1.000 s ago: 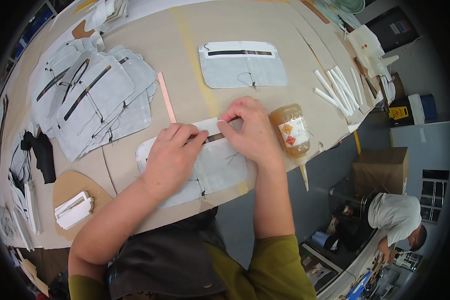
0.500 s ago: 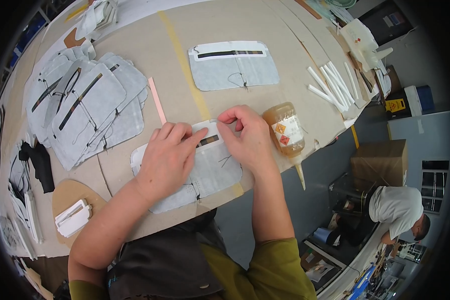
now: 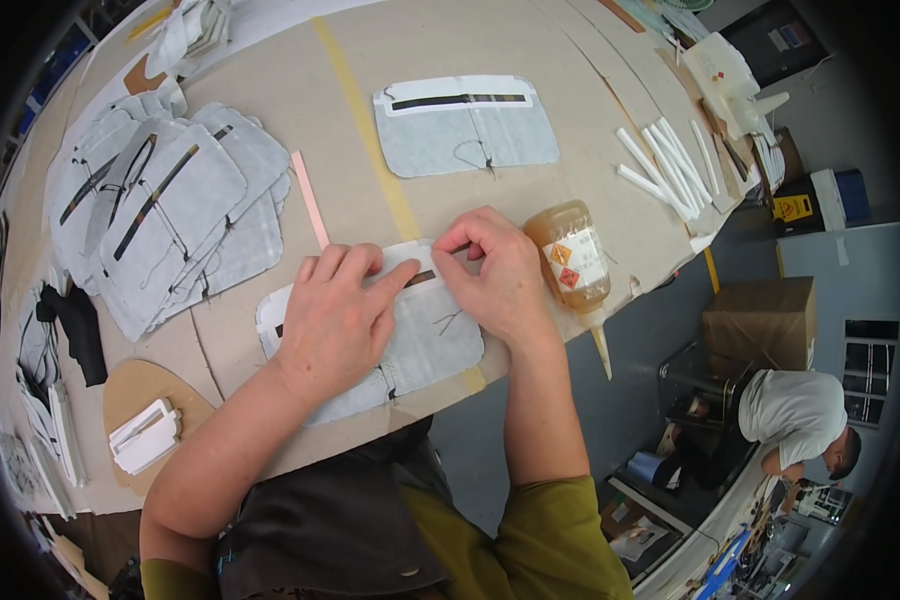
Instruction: Applying adhesive to fabric components and aligning pieces for the assembly of small bags or pouches.
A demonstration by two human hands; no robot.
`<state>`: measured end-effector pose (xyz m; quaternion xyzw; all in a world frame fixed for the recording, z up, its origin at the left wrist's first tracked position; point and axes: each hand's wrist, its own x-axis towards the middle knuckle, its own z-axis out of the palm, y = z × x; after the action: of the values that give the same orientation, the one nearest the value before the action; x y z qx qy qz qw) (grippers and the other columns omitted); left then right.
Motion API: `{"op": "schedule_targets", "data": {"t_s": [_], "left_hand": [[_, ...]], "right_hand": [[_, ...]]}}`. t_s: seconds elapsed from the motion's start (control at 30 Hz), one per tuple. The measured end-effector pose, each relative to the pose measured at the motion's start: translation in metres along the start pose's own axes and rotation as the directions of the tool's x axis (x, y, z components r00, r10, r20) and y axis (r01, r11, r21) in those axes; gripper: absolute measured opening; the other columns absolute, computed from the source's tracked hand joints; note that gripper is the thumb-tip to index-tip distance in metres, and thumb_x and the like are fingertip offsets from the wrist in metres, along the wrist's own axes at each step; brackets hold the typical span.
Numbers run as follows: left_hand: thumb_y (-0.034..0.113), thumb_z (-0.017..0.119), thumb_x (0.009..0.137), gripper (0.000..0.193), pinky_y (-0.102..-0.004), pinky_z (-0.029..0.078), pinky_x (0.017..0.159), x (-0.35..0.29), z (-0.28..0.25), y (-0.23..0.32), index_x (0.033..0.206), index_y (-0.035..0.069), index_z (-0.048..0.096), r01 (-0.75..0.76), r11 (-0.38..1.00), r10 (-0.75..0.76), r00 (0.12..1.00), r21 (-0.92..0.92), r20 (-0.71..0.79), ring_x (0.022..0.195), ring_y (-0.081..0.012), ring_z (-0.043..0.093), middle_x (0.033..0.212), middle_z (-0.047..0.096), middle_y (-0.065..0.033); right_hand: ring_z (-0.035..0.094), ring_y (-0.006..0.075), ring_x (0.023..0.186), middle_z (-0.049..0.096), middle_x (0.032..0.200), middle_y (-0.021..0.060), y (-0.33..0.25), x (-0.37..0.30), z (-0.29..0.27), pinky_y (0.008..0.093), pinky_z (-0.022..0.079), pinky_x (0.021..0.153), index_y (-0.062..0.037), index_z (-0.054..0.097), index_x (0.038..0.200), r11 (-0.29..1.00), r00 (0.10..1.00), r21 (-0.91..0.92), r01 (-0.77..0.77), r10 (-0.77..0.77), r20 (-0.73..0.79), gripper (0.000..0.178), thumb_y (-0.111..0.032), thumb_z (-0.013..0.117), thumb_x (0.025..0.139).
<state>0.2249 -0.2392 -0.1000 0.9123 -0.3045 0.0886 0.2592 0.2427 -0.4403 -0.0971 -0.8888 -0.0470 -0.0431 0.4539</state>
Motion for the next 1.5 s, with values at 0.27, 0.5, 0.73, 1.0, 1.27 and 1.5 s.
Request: {"op": "schedule_targets", "data": {"t_s": [0.27,0.5,0.73,1.0,1.27,1.5], "left_hand": [[-0.001,0.062,0.071,0.044,-0.0373,0.045,0.087,-0.001,0.004,0.002,0.115,0.005,0.067,-0.056,0.995,0.056,0.998,-0.078,-0.005,0.104,-0.0258,0.054,0.110,0.058,-0.0062],[0.003,0.061,0.074,0.041,-0.0370,0.046,0.087,-0.006,0.004,0.008,0.114,0.004,0.066,-0.078,0.996,0.079,0.997,0.032,-0.007,0.105,-0.0249,0.054,0.113,0.060,-0.0058],[0.004,0.061,0.075,0.042,-0.0388,0.045,0.089,-0.010,0.007,0.010,0.116,0.006,0.066,-0.053,0.997,0.054,0.998,0.055,-0.017,0.107,-0.0255,0.053,0.120,0.059,-0.0062],[0.004,0.061,0.074,0.044,-0.0404,0.046,0.091,-0.011,0.002,0.012,0.117,0.012,0.068,-0.046,0.999,0.045,0.999,0.025,0.029,0.108,-0.0279,0.052,0.124,0.058,-0.0076],[0.005,0.060,0.075,0.044,-0.0399,0.045,0.094,-0.012,0.003,0.014,0.118,0.010,0.067,-0.067,0.996,0.065,0.997,0.063,0.032,0.110,-0.0276,0.052,0.126,0.056,-0.0090],[0.005,0.066,0.078,0.040,-0.0406,0.045,0.095,-0.028,-0.004,0.008,0.119,0.007,0.066,0.040,0.987,-0.036,0.999,-0.159,0.024,0.114,-0.0291,0.053,0.128,0.055,-0.0114]], "right_hand": [[0.054,0.0115,0.083,0.062,0.096,0.0023,-0.005,-0.003,-0.005,0.0239,0.045,0.075,-0.0020,0.070,0.088,1.000,0.999,-0.018,-0.013,0.014,0.052,0.013,0.003,0.071,0.076],[0.055,0.0143,0.088,0.061,0.102,0.0043,-0.007,-0.005,-0.008,0.0261,0.045,0.080,-0.0023,0.069,0.094,1.000,0.995,-0.012,-0.013,0.014,0.099,0.022,0.004,0.069,0.073],[0.057,0.0255,0.099,0.060,0.110,0.0062,0.000,-0.009,-0.005,0.0352,0.046,0.084,-0.0085,0.067,0.101,0.992,0.991,-0.075,0.099,-0.092,0.101,0.032,0.001,0.066,0.071],[0.055,0.0255,0.107,0.060,0.113,0.0053,-0.003,-0.009,-0.007,0.0365,0.041,0.091,-0.0109,0.066,0.104,0.993,0.989,-0.076,0.086,-0.075,0.129,0.036,0.002,0.064,0.071],[0.054,0.0262,0.112,0.059,0.115,0.0053,0.002,-0.010,-0.009,0.0379,0.039,0.095,-0.0108,0.065,0.105,0.984,0.980,-0.091,0.152,-0.138,0.146,0.036,0.001,0.064,0.071],[0.053,0.0287,0.114,0.060,0.115,0.0071,0.000,-0.004,-0.003,0.0387,0.039,0.096,-0.0107,0.066,0.105,0.976,0.958,-0.071,0.207,-0.187,0.217,0.038,0.001,0.062,0.069]]}}
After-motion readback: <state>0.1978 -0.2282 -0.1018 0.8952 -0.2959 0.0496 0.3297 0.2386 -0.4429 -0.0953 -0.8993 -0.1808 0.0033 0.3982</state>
